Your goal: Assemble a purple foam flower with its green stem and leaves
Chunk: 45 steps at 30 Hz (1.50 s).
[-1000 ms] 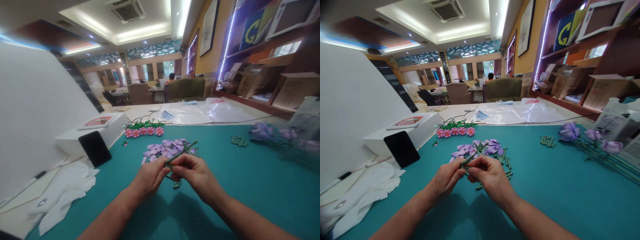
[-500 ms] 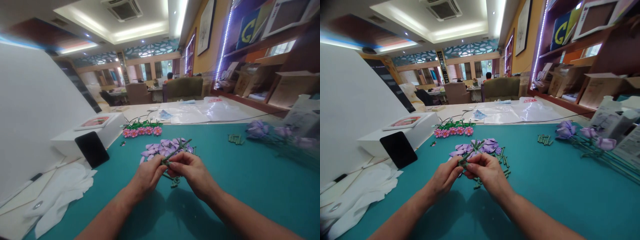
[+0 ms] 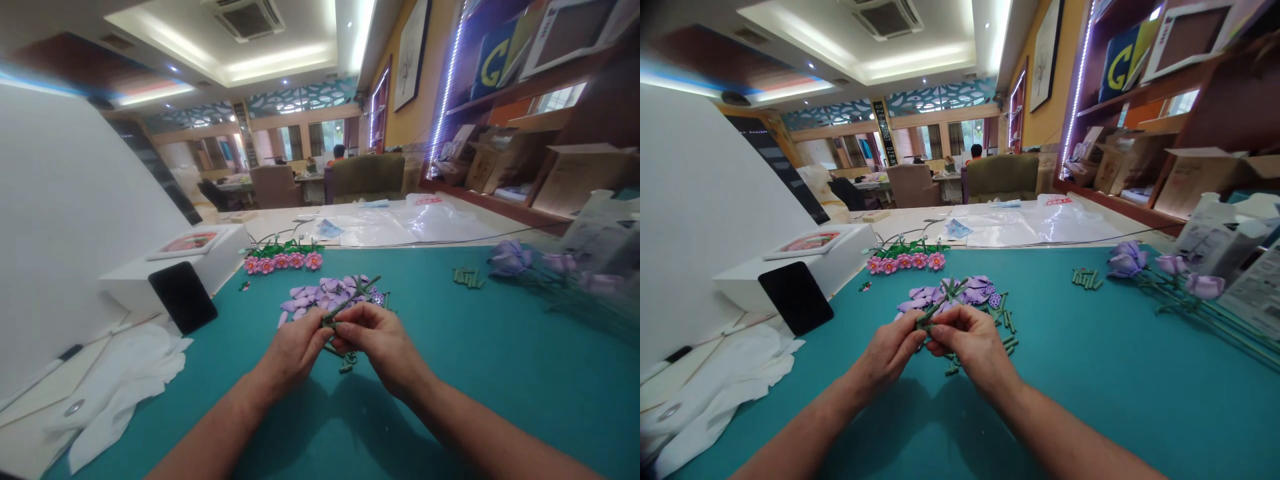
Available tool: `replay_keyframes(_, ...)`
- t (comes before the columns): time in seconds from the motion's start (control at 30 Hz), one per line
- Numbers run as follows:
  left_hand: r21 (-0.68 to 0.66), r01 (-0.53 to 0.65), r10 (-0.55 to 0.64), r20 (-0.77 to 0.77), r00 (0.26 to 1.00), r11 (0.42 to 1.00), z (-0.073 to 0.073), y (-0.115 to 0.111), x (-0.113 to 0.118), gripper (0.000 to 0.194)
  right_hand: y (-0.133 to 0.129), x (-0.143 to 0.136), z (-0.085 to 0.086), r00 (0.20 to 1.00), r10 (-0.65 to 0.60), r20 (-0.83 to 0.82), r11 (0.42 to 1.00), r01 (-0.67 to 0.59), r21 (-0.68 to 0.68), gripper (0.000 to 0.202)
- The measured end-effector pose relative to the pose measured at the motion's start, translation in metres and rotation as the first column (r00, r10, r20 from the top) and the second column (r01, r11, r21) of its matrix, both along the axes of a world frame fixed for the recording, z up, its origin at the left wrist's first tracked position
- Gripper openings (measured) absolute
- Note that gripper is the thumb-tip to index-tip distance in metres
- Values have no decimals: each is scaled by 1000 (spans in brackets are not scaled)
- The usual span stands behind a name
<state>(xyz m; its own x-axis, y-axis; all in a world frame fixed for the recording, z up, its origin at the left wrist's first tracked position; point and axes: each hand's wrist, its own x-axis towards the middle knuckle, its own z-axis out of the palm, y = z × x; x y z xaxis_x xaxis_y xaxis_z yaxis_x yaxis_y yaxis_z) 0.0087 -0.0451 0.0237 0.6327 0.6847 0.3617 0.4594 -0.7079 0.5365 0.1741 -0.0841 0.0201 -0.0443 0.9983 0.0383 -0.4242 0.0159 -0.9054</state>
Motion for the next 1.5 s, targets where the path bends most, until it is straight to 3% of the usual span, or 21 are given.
replay_keyframes(0.13,-48,-62,63,25,998,997,7,1,-3,30,9,10,-2,993,28,113,999,-30,22,34)
replay_keyframes(0.3,-80,-155,161,84,983,985,18,4,-11,29,36,39,-16,935,-201,292,980,189,69,30)
replay_keyframes(0.4,-76,-189,194,75,978,979,20,8,-14,27,49,49,-27,888,-248,387,968,238,74,25)
replay_keyframes(0.53,-84,-191,195,44,980,978,20,9,-13,26,54,49,-43,799,-271,536,963,223,154,26)
replay_keyframes(0.7,-101,-182,185,20,982,978,20,9,-13,25,52,47,-55,626,-318,712,946,161,281,29)
replay_keyframes(1.03,-75,-268,266,-30,963,961,18,14,-14,26,55,59,-49,435,-368,822,930,157,334,33)
replay_keyframes(1.1,-77,-291,289,-32,957,954,18,15,-14,26,53,59,-46,414,-314,855,949,107,297,29)
replay_keyframes(1.17,-77,-309,308,-34,951,948,18,15,-14,26,49,56,-42,378,-225,898,968,-23,252,22)
replay_keyframes(1.33,-74,-320,317,-40,947,945,18,17,-14,26,35,42,-34,96,-127,987,922,-355,153,11)
replay_keyframes(1.4,-75,-316,314,-43,949,946,17,17,-14,26,32,39,-32,19,-126,992,906,-405,123,12)
replay_keyframes(1.5,-70,-312,307,-63,949,948,16,18,-14,26,31,38,-33,-32,-115,993,899,-428,90,12)
